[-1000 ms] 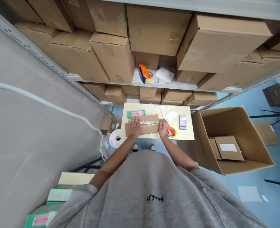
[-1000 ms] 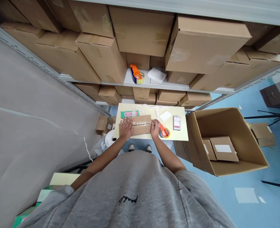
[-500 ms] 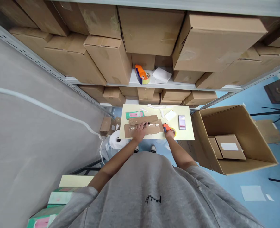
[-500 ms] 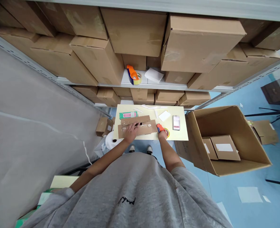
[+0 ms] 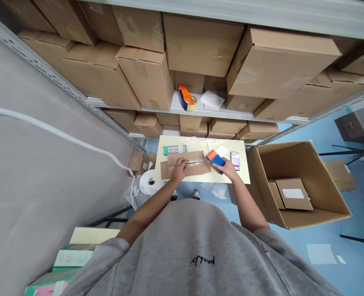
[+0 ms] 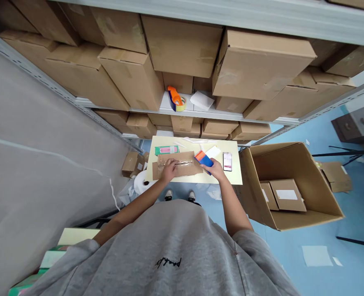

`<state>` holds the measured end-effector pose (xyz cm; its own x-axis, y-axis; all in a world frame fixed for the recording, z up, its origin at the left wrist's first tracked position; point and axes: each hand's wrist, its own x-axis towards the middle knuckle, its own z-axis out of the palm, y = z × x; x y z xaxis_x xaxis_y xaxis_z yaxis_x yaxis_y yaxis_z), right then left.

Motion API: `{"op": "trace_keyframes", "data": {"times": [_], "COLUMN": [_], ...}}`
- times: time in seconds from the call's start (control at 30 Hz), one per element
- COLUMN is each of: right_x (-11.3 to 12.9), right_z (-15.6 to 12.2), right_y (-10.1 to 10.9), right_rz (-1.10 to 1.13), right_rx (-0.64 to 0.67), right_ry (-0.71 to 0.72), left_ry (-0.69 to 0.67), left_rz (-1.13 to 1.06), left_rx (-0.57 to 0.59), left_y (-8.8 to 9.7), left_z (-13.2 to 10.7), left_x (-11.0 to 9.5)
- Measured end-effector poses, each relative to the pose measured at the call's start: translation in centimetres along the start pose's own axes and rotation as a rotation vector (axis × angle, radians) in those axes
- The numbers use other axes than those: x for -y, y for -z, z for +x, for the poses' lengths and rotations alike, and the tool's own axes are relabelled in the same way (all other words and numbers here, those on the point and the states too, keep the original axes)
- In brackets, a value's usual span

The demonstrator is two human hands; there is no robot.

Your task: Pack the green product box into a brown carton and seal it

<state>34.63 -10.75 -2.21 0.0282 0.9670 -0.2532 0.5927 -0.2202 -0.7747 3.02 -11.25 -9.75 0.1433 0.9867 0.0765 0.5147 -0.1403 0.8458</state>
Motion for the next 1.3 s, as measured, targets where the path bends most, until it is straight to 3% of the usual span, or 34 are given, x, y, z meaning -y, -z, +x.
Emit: {"op": "trace_keyframes", "data": {"times": [0.1, 0.2, 0.37, 0.57, 0.73, 0.87, 1.07, 1.3], "right_x": [4.2, 7.2, 9.8, 10.9, 11.0, 10.7, 10.3, 11.4], "right_z": [0.6, 1.7, 3.5, 4.7, 4.8, 5.1, 5.5, 5.9], "right_y": [-0.7, -2.2, -4.0, -4.9, -5.3, -4.3, -2.1, -2.2], "right_rz": [-0.117, -0.310, -0.451, -0.565, -0.634, -0.610, -0.566, -0.404], "right_rx": [0.175, 0.248, 0.397, 0.487, 0.435, 0.431, 0.508, 0.656], "right_ry": [0.146, 0.225, 0.296, 0.305, 0.286, 0.308, 0.334, 0.332], "left_ry": [0.134, 0.252, 0.179, 0.168, 0.108, 0.089, 0.083, 0.130], "left_rz": [-0.228, -0.425, -0.671, -0.647, -0.521, -0.449, -0.434, -0.487], "left_rx": [-0.036, -0.022, 0.012, -0.029, -0.127, -0.237, -0.286, -0.343], "left_y": [0.3, 0.9, 1.5, 1.9, 2.1, 3.1, 4.6, 5.6], "left_z": [1.0, 2.0, 2.4, 2.2, 2.5, 2.3, 1.3, 0.5], "left_x": [0.9, 1.8, 2.2, 2.0, 2.6, 3.4, 3.9, 4.1]}}
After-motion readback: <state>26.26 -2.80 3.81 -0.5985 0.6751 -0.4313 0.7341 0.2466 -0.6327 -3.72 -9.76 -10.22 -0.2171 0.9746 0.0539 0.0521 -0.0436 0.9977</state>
